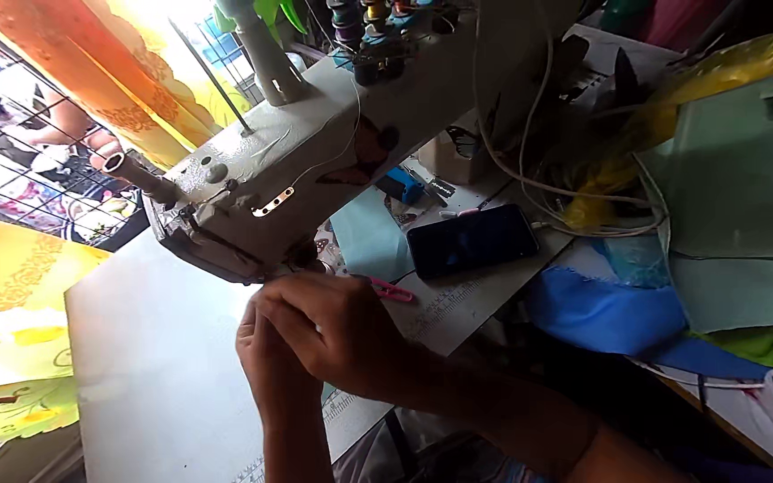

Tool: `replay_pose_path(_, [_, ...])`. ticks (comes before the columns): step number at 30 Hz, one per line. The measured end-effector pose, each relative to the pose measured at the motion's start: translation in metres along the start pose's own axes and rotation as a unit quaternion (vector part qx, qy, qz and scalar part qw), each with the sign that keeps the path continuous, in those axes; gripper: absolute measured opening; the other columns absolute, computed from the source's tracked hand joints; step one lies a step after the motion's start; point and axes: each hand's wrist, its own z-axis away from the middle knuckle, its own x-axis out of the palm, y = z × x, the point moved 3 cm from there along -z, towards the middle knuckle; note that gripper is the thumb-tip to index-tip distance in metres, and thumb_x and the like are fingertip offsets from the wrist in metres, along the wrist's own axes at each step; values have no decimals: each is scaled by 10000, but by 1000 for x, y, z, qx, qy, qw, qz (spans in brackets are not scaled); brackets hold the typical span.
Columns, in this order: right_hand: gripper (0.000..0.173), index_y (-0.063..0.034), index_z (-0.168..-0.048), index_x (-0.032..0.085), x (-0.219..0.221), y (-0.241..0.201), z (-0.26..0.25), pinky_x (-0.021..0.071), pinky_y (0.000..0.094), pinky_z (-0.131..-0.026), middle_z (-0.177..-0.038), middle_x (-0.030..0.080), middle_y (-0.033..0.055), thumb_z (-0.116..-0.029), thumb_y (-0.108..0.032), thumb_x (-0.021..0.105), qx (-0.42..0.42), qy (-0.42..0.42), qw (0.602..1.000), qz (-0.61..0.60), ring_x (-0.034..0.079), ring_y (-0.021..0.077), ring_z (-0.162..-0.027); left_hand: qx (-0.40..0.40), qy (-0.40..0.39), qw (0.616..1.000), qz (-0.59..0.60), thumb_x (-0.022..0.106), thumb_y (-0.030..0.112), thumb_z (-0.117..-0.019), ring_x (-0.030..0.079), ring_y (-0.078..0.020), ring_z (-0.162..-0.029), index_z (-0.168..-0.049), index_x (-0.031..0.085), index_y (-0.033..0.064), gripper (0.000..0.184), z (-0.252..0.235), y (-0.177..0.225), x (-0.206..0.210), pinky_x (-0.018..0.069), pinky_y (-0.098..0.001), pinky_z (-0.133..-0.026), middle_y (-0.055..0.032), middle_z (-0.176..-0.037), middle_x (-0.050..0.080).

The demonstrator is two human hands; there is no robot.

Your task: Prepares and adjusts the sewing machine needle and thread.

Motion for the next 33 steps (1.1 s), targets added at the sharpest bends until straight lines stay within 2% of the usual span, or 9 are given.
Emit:
replay_pose_path(2, [166, -15, -933, 745, 0, 6, 20, 548, 284, -575, -774, 698, 59, -979, -92, 606, -10, 3, 999, 39, 678, 133, -679, -105, -94, 984, 105, 341, 282, -1095, 550, 51, -525, -884, 711, 162, 443, 6, 1, -8, 477, -107, -521, 104, -631, 610])
replay_pose_path(4, [181, -22, -952, 758, -1, 11, 37, 548, 280, -597, -774, 707, 71, -987, -103, 600, -21, 2, 997, 73, 687, 154, -693, -119, -134, 979, 96, 588, 288, -1013, 527, 52, -508, -907, 769, 171, 240, 11, 4, -17, 451, -104, -513, 113, -617, 603])
replay_pose_path(8, [176, -27, -952, 772, -5, 6, 49, 509, 259, -598, -743, 666, 72, -980, -113, 621, -73, -4, 995, 72, 640, 165, -686, 54, -48, 984, -162, 612, 47, -952, 549, 51, -516, -870, 725, 133, 164, 21, 24, -24, 452, -106, -483, 104, -661, 662])
replay_pose_path(11, [176, -52, -1056, 775, -14, 4, 32, 562, 263, -661, -966, 714, 103, -971, -92, 625, -110, 17, 992, 61, 684, 158, -816, 193, -92, 937, -276, 664, 106, -964, 570, 79, -594, -955, 739, 177, 104, 34, 50, -29, 457, -94, -526, 166, -779, 703])
replay_pose_path(14, [214, -48, -1126, 762, -14, 0, 9, 578, 307, -722, -1205, 694, 159, -962, -49, 625, -161, -56, 985, 8, 690, 204, -928, 260, -95, 902, -331, 685, 106, -951, 560, 116, -620, -971, 731, 156, 71, 46, 67, -26, 448, -60, -543, 197, -784, 690])
replay_pose_path(17, [154, -3, -1014, 771, -8, 1, 2, 557, 272, -738, -970, 749, 110, -971, -39, 628, -198, -94, 974, -51, 702, 172, -871, 286, -75, 884, -361, 680, 86, -940, 524, 135, -604, -943, 716, 133, 59, 47, 74, -28, 418, -48, -535, 211, -740, 652])
replay_pose_path(20, [137, 29, -974, 764, -10, 3, 5, 546, 234, -717, -865, 737, 103, -965, -36, 644, -197, -80, 974, -80, 691, 137, -808, 286, -76, 883, -365, 676, 93, -947, 530, 136, -611, -942, 716, 146, 67, 45, 74, -32, 421, -47, -539, 213, -749, 657])
replay_pose_path(27, [116, 23, -948, 773, -22, 4, 0, 520, 209, -680, -787, 687, 88, -918, -11, 666, -197, -51, 975, -84, 640, 108, -754, 303, -92, 884, -344, 699, 131, -947, 542, 127, -627, -953, 738, 138, 39, 37, 72, -25, 438, -50, -554, 194, -783, 680])
replay_pose_path(33, [136, -14, -982, 788, -30, 13, -19, 512, 224, -693, -846, 693, 81, -910, -49, 678, -173, 59, 981, 68, 633, 126, -786, 332, -27, 861, -383, 697, 66, -921, 472, 121, -566, -998, 733, 67, 85, 13, 72, -19, 395, -66, -517, 186, -675, 585])
